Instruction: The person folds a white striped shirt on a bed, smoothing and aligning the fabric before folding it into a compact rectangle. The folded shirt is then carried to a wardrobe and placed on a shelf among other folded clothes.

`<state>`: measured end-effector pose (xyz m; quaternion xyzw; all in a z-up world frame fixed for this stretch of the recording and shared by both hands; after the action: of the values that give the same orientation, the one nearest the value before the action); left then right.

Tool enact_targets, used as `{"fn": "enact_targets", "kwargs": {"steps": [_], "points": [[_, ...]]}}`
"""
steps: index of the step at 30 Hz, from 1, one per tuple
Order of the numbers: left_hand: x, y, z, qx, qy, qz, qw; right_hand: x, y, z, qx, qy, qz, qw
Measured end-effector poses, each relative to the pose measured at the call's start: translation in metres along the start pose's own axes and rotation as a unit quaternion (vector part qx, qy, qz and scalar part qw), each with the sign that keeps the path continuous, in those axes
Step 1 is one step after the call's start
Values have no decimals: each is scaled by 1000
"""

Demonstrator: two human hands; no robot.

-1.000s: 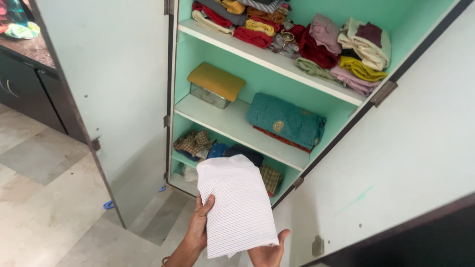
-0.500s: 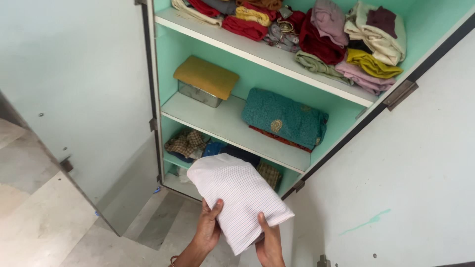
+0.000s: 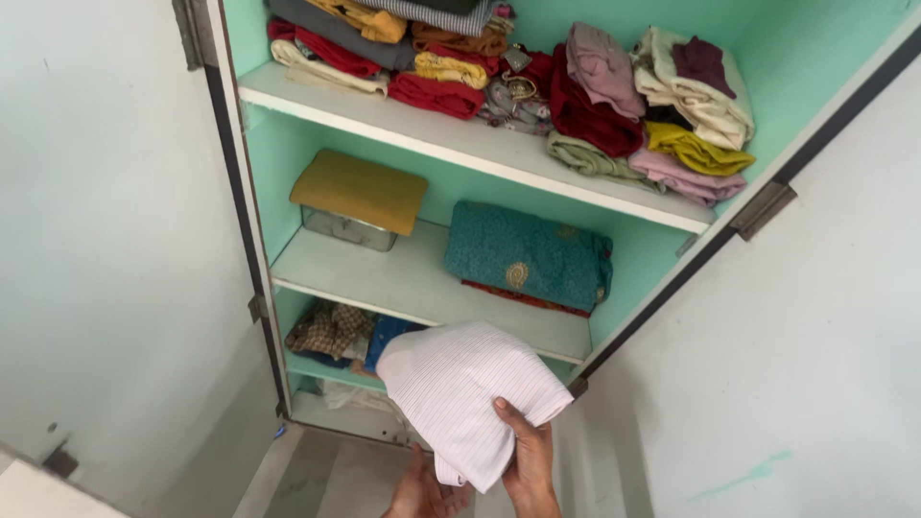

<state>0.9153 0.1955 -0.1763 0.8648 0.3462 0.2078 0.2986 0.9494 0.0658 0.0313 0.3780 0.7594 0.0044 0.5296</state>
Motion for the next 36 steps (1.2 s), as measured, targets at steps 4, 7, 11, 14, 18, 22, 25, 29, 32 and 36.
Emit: {"fn": "enact_targets", "kwargs": {"steps": [4,7,11,14,18,22,25,29,32,36], "points": [[13,15,10,-23,23,-15,999,-1,12,10,-12,67,39,997],[63,39,-4,-28,82,-149,985,1,15,13,19,122,37,992],[144,54,-50,25,92,-193,977,-1,17,15,41,113,0,993],[185,65,-82,44,111,-179,977,-7,23,20,30,95,-39,994],[223,67,-103,52,122,-152,979,-11,28,33,77,84,-123,986],[251,69,-102,-6,190,-75,979,-23,32,54,86,39,-201,975],[262,83,-104,-66,230,-9,971,-37,39,63,73,-29,-237,968],[279,133,-117,-118,308,60,942,-81,60,74,23,-183,-223,957],[289,179,-135,-144,356,91,919,-125,78,85,43,-297,-238,924],[308,247,-147,-163,393,123,897,-189,103,105,-20,-377,-209,902]]}}
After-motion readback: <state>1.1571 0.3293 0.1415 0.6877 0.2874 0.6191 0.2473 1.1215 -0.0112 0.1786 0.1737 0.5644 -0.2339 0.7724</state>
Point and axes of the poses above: each hand's wrist, its own z-axis towards the middle knuckle, its own y-axis out of the palm, x = y × z, the point moved 2 cm from there along z, towards the middle knuckle, and after that the axes turned 15 degrees about x, right-handed, at the moved point
